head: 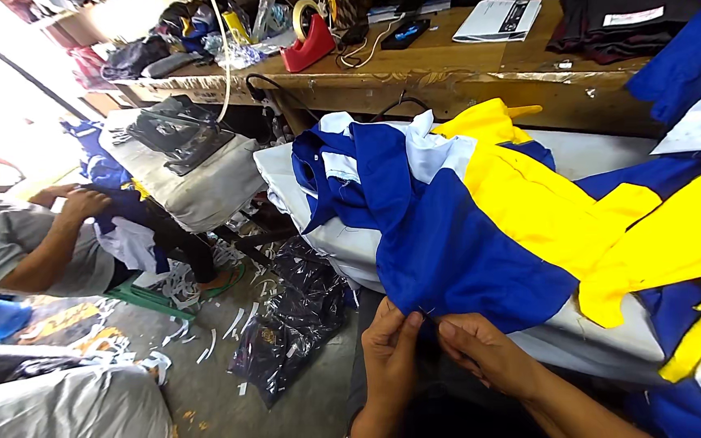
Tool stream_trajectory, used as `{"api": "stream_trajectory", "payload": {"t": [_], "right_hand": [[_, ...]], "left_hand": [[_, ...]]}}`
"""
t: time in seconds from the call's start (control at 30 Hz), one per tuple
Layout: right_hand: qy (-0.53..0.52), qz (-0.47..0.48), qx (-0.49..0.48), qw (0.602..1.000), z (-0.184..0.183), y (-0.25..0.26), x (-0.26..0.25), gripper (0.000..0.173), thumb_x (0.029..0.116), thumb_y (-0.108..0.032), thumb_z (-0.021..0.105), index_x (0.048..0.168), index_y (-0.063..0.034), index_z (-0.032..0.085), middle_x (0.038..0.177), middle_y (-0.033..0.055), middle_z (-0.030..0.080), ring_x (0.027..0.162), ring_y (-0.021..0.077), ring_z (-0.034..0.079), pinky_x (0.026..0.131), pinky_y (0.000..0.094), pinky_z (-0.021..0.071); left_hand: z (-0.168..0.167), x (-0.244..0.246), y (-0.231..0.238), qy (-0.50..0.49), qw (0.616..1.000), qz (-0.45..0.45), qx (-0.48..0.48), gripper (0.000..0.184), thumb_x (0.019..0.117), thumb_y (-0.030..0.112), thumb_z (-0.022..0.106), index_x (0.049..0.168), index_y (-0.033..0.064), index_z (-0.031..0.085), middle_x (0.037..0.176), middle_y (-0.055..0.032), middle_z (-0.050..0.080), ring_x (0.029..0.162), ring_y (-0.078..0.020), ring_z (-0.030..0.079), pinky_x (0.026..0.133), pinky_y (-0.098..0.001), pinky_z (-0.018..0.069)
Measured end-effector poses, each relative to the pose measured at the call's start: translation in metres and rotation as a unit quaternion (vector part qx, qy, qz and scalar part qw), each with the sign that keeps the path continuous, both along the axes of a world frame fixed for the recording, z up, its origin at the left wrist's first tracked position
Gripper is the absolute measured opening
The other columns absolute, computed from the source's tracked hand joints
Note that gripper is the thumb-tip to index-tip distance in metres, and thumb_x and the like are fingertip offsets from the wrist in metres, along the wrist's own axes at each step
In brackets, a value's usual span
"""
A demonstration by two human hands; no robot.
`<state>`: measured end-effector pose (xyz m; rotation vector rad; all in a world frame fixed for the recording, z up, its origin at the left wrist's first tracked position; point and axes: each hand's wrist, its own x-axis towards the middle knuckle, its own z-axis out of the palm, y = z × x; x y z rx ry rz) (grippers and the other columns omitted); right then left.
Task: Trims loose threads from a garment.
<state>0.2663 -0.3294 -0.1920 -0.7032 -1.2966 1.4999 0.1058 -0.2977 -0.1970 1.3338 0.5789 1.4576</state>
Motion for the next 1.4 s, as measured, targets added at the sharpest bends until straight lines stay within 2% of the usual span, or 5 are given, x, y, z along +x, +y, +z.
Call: {"api": "stream_trajectory", "payload": {"t": [0.67,0.8,0.97,1.3,1.4], "right_hand": [[0.048,0.012,-0.068,0.996,0.001,-0.002,-0.002,0.044,0.1073,-0.04,0.051,0.068,-0.021,0.054,0.054,-0.015,0.04,0.043,-0.0083,0.036,0.039,0.0092,0.0282],[-0.137,0.023,0.055,0.989,0.011,-0.003,0.024,0.043,0.1095,-0.047,0.041,0.085,-0.0149,0.058,0.062,-0.0113,0.045,0.051,-0.0074,0.043,0.046,0.0097,0.0354],[-0.359,-0.207,0.169,0.894,0.043,0.011,0.031,0.051,0.1047,-0.059,0.043,0.111,-0.0126,0.064,0.071,-0.0089,0.051,0.06,-0.0017,0.046,0.054,0.0184,0.0404],[0.024,-0.034,-0.013,0.999,0.041,0.046,0.021,0.016,0.0951,-0.007,0.067,0.088,-0.0185,0.059,0.063,-0.0135,0.055,0.05,-0.0051,0.048,0.048,0.0114,0.0401],[-0.113,-0.052,0.061,0.99,0.049,0.045,0.032,0.012,0.0977,-0.015,0.066,0.089,-0.0166,0.058,0.064,-0.0147,0.049,0.053,-0.0078,0.044,0.049,0.0088,0.0372]], "left_hand": [[-0.004,0.001,-0.004,-0.003,1.0,-0.028,-0.005,0.017,0.1005,0.02,0.065,0.105,0.0115,0.079,0.115,0.0003,0.072,0.11,-0.0074,0.065,0.098,-0.0265,0.0532],[0.002,-0.005,0.001,0.001,0.999,0.004,-0.039,0.025,0.1027,0.03,0.061,0.095,0.0127,0.078,0.105,0.003,0.072,0.104,-0.0058,0.064,0.096,-0.0264,0.0521],[0.018,-0.009,0.013,-0.047,0.991,-0.032,-0.122,0.012,0.0981,0.01,0.066,0.098,0.0017,0.075,0.092,-0.0052,0.076,0.087,-0.0094,0.072,0.084,-0.0283,0.0597],[0.029,-0.007,0.027,0.006,0.991,-0.094,-0.091,0.012,0.0977,0.007,0.064,0.088,0.0046,0.071,0.083,0.0012,0.071,0.077,-0.0045,0.067,0.076,-0.0234,0.0573],[0.029,-0.007,0.031,-0.044,0.969,-0.172,-0.169,0.012,0.0972,0.008,0.064,0.089,0.0035,0.072,0.086,-0.004,0.073,0.08,-0.0085,0.07,0.079,-0.0271,0.0582]]}}
